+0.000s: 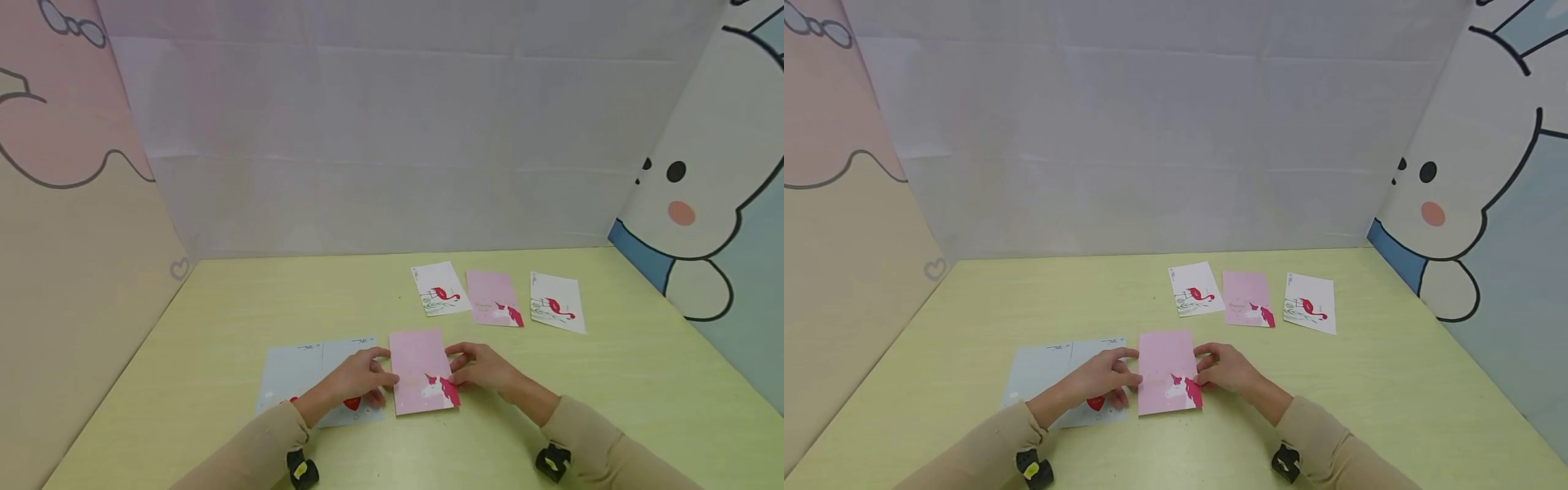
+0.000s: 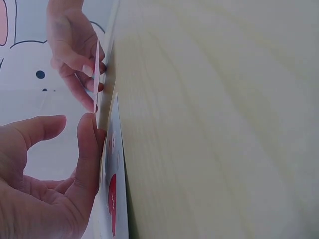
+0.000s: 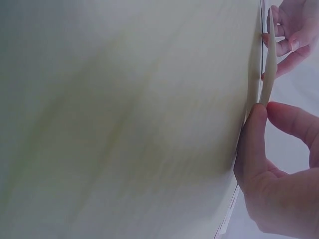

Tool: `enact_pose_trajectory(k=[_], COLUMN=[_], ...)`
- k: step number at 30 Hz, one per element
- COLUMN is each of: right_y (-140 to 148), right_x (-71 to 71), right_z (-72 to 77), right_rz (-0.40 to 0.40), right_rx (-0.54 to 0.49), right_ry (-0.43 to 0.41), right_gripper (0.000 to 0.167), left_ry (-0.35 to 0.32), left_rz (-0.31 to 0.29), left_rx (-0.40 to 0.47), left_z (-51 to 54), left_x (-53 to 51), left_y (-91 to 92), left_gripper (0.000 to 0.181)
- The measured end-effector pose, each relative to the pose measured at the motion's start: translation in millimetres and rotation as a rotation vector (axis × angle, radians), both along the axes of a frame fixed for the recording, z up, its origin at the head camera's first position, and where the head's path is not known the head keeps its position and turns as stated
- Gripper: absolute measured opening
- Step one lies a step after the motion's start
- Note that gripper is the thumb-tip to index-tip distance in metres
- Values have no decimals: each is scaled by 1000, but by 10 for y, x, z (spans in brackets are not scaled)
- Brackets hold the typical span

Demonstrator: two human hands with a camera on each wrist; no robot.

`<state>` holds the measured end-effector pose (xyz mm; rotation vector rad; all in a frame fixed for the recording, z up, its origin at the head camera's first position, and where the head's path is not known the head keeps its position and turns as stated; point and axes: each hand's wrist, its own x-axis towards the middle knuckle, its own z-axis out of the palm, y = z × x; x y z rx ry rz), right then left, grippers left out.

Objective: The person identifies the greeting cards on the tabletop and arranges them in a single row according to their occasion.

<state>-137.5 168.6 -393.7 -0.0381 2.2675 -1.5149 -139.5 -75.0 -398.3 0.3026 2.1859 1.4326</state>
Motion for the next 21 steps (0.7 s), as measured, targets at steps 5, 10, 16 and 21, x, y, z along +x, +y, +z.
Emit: enact_pose_trajectory(k=[5, 10, 16, 21], right_y=[-14, -16, -11, 16], right_x=[6, 9, -1, -2], right_z=[10, 17, 19, 73], right_rz=[-1, 11, 20, 1], right_rx=[8, 6, 6, -17], right_ry=[1, 0, -2, 18], right_gripper=[41, 41, 41, 42], left_ry=[3, 13, 35, 58], left_rz=[-1, -3, -5, 0], left_rx=[-13, -36, -63, -25], left_z=[-8, -22, 4, 38], left_x=[-1, -10, 5, 1], left_y=[-5, -5, -5, -25], left_gripper=[60, 60, 61, 61])
